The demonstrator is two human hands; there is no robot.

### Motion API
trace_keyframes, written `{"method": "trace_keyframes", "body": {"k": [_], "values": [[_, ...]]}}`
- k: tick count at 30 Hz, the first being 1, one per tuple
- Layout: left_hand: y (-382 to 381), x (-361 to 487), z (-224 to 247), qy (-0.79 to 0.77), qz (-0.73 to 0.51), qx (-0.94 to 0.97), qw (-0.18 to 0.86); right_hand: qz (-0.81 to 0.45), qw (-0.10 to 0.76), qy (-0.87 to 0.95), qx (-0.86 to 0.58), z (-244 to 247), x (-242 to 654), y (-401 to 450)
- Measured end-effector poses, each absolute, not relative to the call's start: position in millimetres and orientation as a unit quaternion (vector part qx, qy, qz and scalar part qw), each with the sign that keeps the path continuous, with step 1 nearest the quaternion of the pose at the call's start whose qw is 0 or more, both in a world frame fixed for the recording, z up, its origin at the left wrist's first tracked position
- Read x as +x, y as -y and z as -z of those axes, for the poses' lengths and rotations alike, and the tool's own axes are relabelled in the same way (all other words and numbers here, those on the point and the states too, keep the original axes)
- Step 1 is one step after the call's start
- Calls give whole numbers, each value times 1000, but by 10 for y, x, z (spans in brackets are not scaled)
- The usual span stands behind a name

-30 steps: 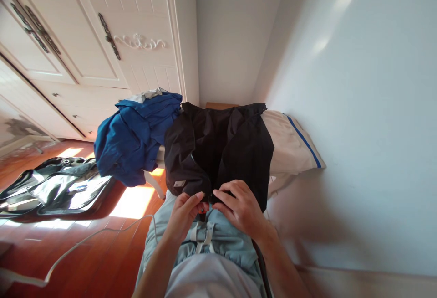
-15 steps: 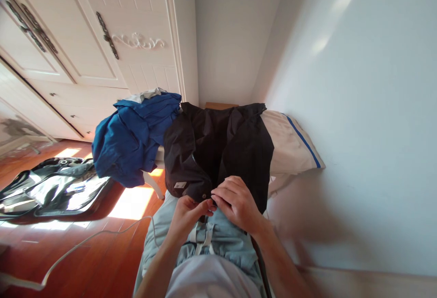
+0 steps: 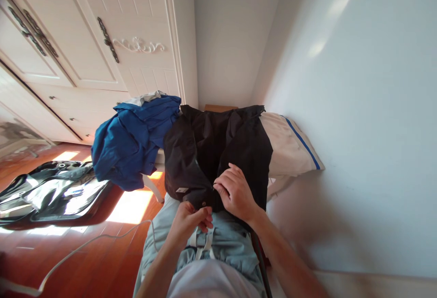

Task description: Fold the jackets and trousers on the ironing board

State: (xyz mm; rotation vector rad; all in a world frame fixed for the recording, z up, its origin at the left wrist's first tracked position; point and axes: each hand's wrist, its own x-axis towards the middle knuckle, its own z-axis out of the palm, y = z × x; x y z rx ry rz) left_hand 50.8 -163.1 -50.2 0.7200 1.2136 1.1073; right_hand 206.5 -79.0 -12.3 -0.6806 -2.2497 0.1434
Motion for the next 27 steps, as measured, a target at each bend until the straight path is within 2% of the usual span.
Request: {"method": "trace_keyframes", "body": {"k": [3,27], "values": [[1637,570,574,-518,-483,319,630,-35,408,863,-294,155,2111,693],[1613,661,968,-530,-499,282,625,-4,357,882,-307,-74,1976,-464]]}}
